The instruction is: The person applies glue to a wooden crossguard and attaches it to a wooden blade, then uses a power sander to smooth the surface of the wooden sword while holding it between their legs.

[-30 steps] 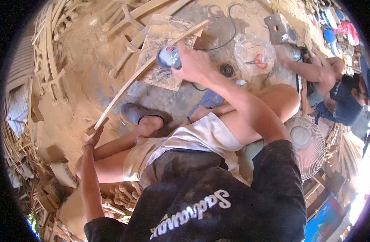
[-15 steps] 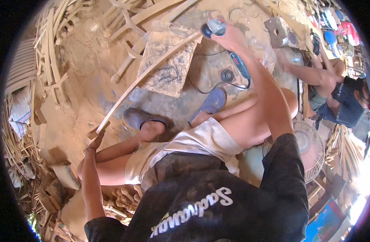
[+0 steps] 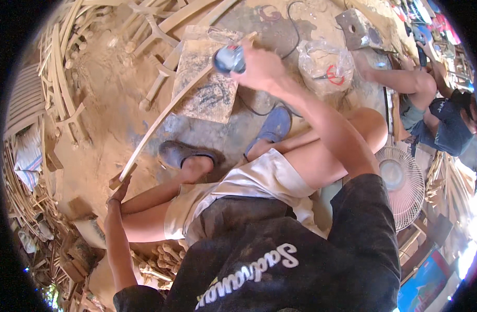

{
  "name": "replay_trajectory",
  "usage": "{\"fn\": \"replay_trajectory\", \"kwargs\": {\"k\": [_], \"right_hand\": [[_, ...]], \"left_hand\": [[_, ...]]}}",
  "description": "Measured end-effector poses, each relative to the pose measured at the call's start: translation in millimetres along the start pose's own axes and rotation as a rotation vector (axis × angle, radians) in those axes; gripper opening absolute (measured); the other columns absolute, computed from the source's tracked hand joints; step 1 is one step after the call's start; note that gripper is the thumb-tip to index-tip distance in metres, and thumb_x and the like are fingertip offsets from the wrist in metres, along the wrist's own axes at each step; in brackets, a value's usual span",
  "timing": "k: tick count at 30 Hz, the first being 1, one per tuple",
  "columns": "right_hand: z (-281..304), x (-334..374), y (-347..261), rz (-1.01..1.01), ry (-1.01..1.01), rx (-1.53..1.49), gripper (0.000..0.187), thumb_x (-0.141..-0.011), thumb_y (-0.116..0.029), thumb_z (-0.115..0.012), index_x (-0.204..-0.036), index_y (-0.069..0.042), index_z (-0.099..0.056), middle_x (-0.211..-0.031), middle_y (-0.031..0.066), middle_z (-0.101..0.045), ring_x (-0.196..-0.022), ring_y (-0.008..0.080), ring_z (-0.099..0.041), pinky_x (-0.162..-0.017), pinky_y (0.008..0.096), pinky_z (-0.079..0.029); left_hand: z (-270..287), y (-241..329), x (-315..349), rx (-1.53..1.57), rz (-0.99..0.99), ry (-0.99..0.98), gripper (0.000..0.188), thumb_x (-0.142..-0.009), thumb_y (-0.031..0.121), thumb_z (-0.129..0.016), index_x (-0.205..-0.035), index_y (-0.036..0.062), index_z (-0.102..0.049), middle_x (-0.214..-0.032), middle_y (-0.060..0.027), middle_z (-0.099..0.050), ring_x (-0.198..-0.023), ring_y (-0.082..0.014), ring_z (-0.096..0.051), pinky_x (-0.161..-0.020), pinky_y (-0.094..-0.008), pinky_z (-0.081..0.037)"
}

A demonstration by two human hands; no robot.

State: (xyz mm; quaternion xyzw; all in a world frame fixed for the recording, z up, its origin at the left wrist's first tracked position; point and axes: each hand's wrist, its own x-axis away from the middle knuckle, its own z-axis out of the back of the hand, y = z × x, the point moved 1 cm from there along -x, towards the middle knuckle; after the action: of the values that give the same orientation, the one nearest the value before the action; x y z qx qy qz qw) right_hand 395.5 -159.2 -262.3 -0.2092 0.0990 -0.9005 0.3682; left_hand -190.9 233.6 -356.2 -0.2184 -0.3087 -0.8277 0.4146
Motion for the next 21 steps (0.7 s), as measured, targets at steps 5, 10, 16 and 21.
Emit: {"fn": "replay_trajectory", "kwargs": {"k": [5,10,16,21], "right_hand": [[22.6,-27.2,54.9,-0.187,0.091,0.0,0.087,-0.085,-0.058,-0.084,-0.142,0.002,-0.056,-0.112,0.0257,-0.081,-0.112,0.0421,-0.079,-0.1,0.0518,-0.062],[32.8,-47.3,105.1,-0.318,0.125,-0.077,0.092,-0.083,-0.06,-0.084,-0.143,0.004,-0.056,-0.123,0.0276,-0.078,-0.116,0.0446,-0.077,-0.101,0.0509,-0.061],[29.0,-48.3,105.1,-0.275,0.171,-0.047,0.097,-0.082,-0.064,-0.084,-0.144,0.005,-0.055,-0.125,0.0295,-0.077,-0.118,0.0461,-0.075,-0.103,0.0514,-0.06],[20.4,-51.2,123.6,-0.326,0.165,-0.046,0.1,-0.081,-0.066,-0.085,-0.143,0.007,-0.057,-0.127,0.0308,-0.076,-0.12,0.0462,-0.075,-0.104,0.0519,-0.059]], "left_hand": [[-0.8,-8.0,-0.5,0.005,0.016,0.012,0.045,-0.099,0.02,-0.085,-0.139,0.0015,-0.075,-0.114,-0.0088,-0.083,-0.099,-0.0135,-0.074,-0.087,-0.0337,-0.062],[-1.2,2.7,-12.5,-0.034,-0.05,0.001,0.045,-0.1,0.022,-0.083,-0.14,0.0043,-0.075,-0.112,-0.0119,-0.083,-0.096,-0.016,-0.076,-0.086,-0.0364,-0.063],[-4.4,-9.7,-7.8,0.0,-0.075,0.013,0.043,-0.1,0.025,-0.083,-0.138,0.0049,-0.076,-0.109,-0.0132,-0.083,-0.094,-0.017,-0.077,-0.085,-0.0367,-0.063],[-14.4,15.1,-17.5,0.028,0.031,-0.032,0.041,-0.1,0.024,-0.084,-0.136,0.0051,-0.078,-0.108,-0.0112,-0.084,-0.097,-0.0164,-0.077,-0.087,-0.0357,-0.063]]}}
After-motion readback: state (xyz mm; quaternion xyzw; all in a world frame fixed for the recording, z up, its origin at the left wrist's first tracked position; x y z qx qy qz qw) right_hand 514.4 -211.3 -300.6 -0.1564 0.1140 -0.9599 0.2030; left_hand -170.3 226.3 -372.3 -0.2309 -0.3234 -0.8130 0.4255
